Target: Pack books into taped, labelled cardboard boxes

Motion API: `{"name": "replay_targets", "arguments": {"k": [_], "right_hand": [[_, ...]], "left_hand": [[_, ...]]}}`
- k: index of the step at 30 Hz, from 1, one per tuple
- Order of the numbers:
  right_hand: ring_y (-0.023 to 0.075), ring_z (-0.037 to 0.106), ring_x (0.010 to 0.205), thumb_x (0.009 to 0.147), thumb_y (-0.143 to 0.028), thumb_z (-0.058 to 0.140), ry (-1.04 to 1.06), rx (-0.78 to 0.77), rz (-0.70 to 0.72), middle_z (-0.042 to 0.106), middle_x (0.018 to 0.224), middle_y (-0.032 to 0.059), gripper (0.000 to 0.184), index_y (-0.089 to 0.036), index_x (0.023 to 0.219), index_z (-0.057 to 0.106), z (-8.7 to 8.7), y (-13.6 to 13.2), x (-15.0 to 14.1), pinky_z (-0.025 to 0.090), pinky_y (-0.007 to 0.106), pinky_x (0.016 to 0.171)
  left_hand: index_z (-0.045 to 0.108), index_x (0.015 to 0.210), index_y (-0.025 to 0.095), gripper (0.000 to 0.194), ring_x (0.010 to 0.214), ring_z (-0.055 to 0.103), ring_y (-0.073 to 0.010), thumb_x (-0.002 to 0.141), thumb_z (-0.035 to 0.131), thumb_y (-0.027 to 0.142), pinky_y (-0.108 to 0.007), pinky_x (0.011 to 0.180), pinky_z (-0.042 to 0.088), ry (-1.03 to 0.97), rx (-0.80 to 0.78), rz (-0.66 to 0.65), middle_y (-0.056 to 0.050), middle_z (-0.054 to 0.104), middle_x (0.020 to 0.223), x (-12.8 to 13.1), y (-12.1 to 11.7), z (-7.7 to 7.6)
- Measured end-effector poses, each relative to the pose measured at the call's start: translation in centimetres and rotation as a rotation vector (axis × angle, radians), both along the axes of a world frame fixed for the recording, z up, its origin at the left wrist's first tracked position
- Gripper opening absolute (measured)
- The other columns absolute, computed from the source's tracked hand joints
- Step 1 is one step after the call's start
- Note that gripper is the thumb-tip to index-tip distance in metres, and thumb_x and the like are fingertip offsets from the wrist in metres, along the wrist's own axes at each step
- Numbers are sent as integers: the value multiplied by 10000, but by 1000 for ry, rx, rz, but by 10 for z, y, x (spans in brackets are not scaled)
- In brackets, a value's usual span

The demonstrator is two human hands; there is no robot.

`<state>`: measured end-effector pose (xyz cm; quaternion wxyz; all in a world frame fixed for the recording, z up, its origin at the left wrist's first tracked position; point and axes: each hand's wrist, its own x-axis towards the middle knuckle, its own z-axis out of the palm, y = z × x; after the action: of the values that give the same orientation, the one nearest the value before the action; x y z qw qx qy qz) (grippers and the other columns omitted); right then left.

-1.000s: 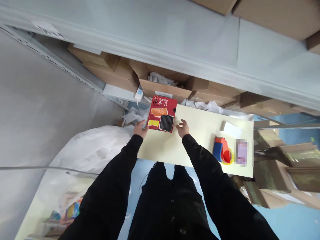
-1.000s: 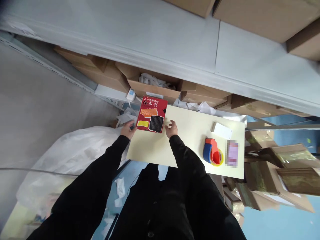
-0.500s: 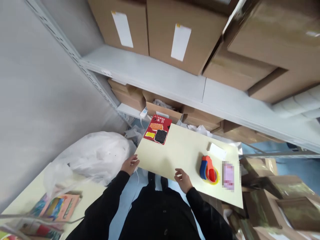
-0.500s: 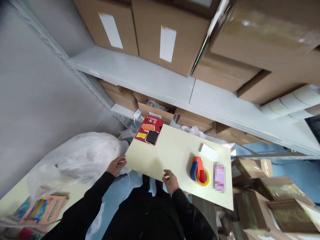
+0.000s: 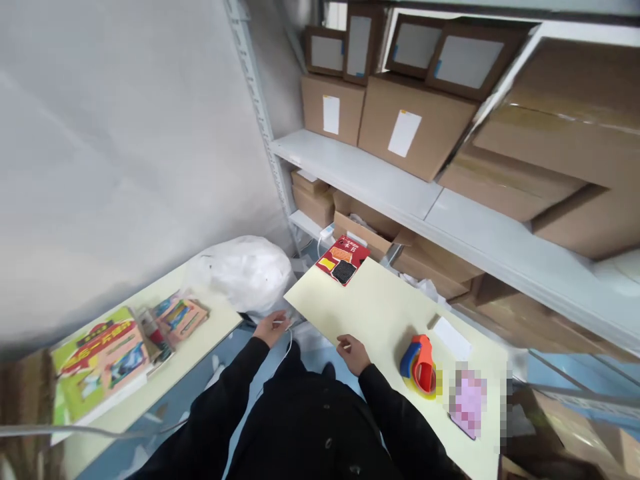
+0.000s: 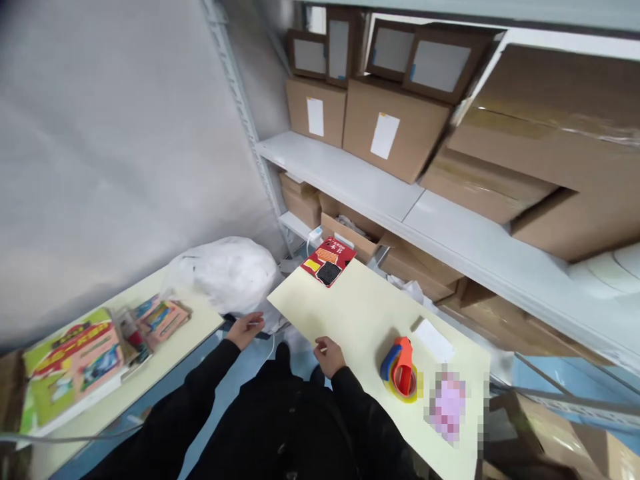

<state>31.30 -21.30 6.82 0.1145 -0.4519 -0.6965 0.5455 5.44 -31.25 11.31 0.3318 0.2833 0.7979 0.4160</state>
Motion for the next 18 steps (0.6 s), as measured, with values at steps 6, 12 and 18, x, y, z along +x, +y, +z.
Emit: {"name": "replay_targets", "arguments": {"k": [6,12,18], "right_hand": [[115,611,636,729,-169,586,-100,125,374,693,867,25,257,-184,977,650,17,13,-88,502,257,697],[147,634,769,727,-185,630,-127,162,574,695,871,24,231,-196,956,663,22,22,-214,482,266,778],[172,622,917,746,-163,616,-151,154,685,658,1059,76,298,-170,1043,643,7,19,-365,458,329,893]], "left_hand": [[624,889,152,406,663,657,-201,573,660,405,-358,703,549,10,15,173,-71,673,788,-30,-37,-1],[622,977,155,459,668,660,-189,603,665,416,-342,683,552,-21,-34,284,-73,680,859,-96,-72,-14],[601,1086,134,455,892,662,-244,703,624,378,-389,792,536,27,-101,282,-149,637,1085,-188,-55,-40]]}}
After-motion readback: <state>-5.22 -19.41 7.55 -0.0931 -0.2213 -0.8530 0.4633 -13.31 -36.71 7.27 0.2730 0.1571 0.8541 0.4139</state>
